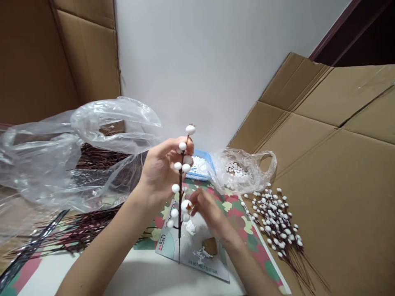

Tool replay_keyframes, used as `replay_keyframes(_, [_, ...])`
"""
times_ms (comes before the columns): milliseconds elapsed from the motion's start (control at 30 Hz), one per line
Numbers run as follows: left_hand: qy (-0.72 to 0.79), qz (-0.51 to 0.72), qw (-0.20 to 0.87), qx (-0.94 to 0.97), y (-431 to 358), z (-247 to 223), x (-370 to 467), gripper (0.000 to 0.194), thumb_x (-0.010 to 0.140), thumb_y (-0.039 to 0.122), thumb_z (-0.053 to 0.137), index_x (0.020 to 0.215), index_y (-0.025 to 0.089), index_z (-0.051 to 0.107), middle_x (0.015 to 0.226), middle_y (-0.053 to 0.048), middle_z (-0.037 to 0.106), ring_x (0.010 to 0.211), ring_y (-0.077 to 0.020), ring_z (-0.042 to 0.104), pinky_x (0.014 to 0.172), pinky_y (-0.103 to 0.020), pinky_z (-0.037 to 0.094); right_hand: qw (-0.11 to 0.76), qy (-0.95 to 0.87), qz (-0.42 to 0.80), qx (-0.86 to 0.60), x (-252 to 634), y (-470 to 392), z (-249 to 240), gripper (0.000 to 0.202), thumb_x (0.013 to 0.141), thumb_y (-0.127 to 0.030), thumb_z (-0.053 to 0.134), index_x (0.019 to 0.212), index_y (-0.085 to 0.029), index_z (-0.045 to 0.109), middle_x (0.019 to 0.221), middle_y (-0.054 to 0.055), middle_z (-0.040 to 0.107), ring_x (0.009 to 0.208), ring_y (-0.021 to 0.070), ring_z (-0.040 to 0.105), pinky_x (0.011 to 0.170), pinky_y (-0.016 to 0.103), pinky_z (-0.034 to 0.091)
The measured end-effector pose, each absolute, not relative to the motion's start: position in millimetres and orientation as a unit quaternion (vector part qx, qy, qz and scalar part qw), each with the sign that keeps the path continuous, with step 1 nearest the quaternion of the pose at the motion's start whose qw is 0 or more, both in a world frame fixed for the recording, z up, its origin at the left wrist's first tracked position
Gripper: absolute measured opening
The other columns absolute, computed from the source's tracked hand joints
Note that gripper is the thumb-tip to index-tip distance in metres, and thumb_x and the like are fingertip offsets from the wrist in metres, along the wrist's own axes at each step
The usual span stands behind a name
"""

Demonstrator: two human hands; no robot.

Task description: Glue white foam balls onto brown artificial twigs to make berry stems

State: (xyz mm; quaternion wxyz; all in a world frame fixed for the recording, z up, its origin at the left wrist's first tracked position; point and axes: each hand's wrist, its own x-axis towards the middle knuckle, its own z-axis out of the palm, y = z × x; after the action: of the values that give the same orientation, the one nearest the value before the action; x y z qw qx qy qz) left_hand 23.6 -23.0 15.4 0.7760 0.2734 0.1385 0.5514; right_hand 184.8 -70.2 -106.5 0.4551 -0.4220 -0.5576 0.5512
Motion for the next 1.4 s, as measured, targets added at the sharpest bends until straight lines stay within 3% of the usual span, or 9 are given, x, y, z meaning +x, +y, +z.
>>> replay_keyframes(133, [0.149, 0.595, 0.760, 0.216, -16.7, 18.1, 18.3, 0.007, 0.061, 0.014, 0.062, 0.061, 0.015, 0.055, 0.057, 0.004, 0.053, 0.046, -0.0042, 0.042, 0.041, -0.017, 0.030, 0.446, -0.494, 0.651, -0.364, 161.5, -105.2, -142.8, 0.050, 0.083, -0.069, 0.048, 0.081, -0.019, 0.056, 0.073, 0.001, 0.059, 0.066, 0.0131, 0.057, 0.064, 0.028, 0.040])
replay_keyframes(300, [0.163, 0.635, 0.732, 0.187, -11.3, 14.0, 20.9, 0.007, 0.062, 0.012, 0.063, 0.066, 0.015, 0.058, 0.060, 0.004, 0.057, 0.048, -0.0037, 0.043, 0.046, -0.017, 0.034, 0.547, -0.462, 0.595, -0.364, 143.8, -130.0, -146.1, 0.034, 0.077, -0.051, 0.065, 0.069, -0.020, 0.055, 0.068, -0.001, 0.058, 0.060, 0.0125, 0.056, 0.065, 0.028, 0.043])
replay_keyframes(367, [0.161, 0.631, 0.728, 0.214, -13.7, 6.9, 30.8, 0.011, 0.066, 0.024, 0.067, 0.072, 0.015, 0.062, 0.067, 0.003, 0.060, 0.054, -0.0059, 0.048, 0.053, -0.019, 0.038, 0.598, -0.465, 0.521, -0.395, 150.7, -139.9, -142.0, 0.030, 0.080, -0.047, 0.060, 0.067, -0.020, 0.055, 0.063, -0.001, 0.057, 0.059, 0.0133, 0.055, 0.063, 0.028, 0.043])
replay_keyframes(533, [0.226, 0.445, 0.817, 0.289, -43.4, -27.8, 79.0, 0.064, 0.064, 0.074, 0.058, 0.080, 0.012, 0.065, 0.069, -0.002, 0.056, 0.063, -0.0138, 0.049, 0.058, -0.026, 0.034, 0.713, -0.400, 0.171, -0.550, 235.2, -185.8, -124.1, 0.029, 0.081, -0.044, 0.055, 0.064, -0.020, 0.051, 0.060, -0.002, 0.056, 0.059, 0.0139, 0.054, 0.058, 0.025, 0.042])
replay_keyframes(667, [0.192, 0.226, 0.903, 0.311, -81.8, -48.8, 106.4, 0.070, 0.068, 0.077, 0.052, 0.079, 0.009, 0.066, 0.069, -0.004, 0.052, 0.066, -0.0149, 0.047, 0.060, -0.026, 0.034, 0.533, -0.385, -0.109, -0.746, 336.1, -240.7, -102.4, 0.031, 0.084, -0.048, 0.043, 0.072, -0.021, 0.053, 0.065, 0.003, 0.063, 0.067, 0.0192, 0.060, 0.066, 0.030, 0.045])
replay_keyframes(800, [0.056, 0.202, 0.925, 0.317, -110.6, -42.5, 100.1, 0.068, 0.073, 0.072, 0.048, 0.083, 0.009, 0.069, 0.076, -0.007, 0.054, 0.070, -0.0155, 0.048, 0.063, -0.026, 0.036, 0.376, -0.406, -0.154, -0.819, 400.2, -256.9, -97.6, 0.027, 0.083, -0.044, 0.037, 0.068, -0.024, 0.046, 0.062, 0.004, 0.061, 0.065, 0.0196, 0.057, 0.068, 0.031, 0.042])
replay_keyframes(967, [-0.015, 0.274, 0.858, 0.434, -133.7, -27.3, 69.6, 0.056, 0.076, 0.065, 0.047, 0.071, 0.013, 0.067, 0.070, -0.006, 0.052, 0.069, -0.0169, 0.044, 0.068, -0.029, 0.036, 0.301, -0.423, -0.136, -0.843, 426.8, -223.8, -127.7, 0.018, 0.079, -0.029, 0.041, 0.063, -0.023, 0.042, 0.059, 0.003, 0.055, 0.058, 0.0160, 0.049, 0.061, 0.028, 0.036])
replay_keyframes(1200, [0.038, 0.380, 0.779, 0.497, -147.5, -33.7, 35.0, 0.031, 0.065, 0.031, 0.077, 0.056, 0.018, 0.051, 0.055, 0.004, 0.039, 0.056, -0.0111, 0.032, 0.057, -0.027, 0.024, 0.243, -0.424, -0.119, -0.864, 434.9, -215.1, -147.5, 0.015, 0.074, -0.026, 0.053, 0.061, -0.022, 0.046, 0.055, 0.000, 0.051, 0.051, 0.0141, 0.042, 0.053, 0.027, 0.027])
replay_keyframes(1400, [0.094, 0.377, 0.734, 0.557, -157.8, -56.8, 25.2, 0.057, 0.083, 0.056, 0.056, 0.042, 0.018, 0.042, 0.046, 0.002, 0.035, 0.051, -0.0117, 0.031, 0.057, -0.031, 0.024, 0.292, -0.431, -0.154, -0.840, 429.2, -231.8, -142.2, 0.020, 0.075, -0.045, 0.044, 0.072, -0.025, 0.045, 0.074, 0.008, 0.058, 0.070, 0.0261, 0.054, 0.065, 0.039, 0.040])
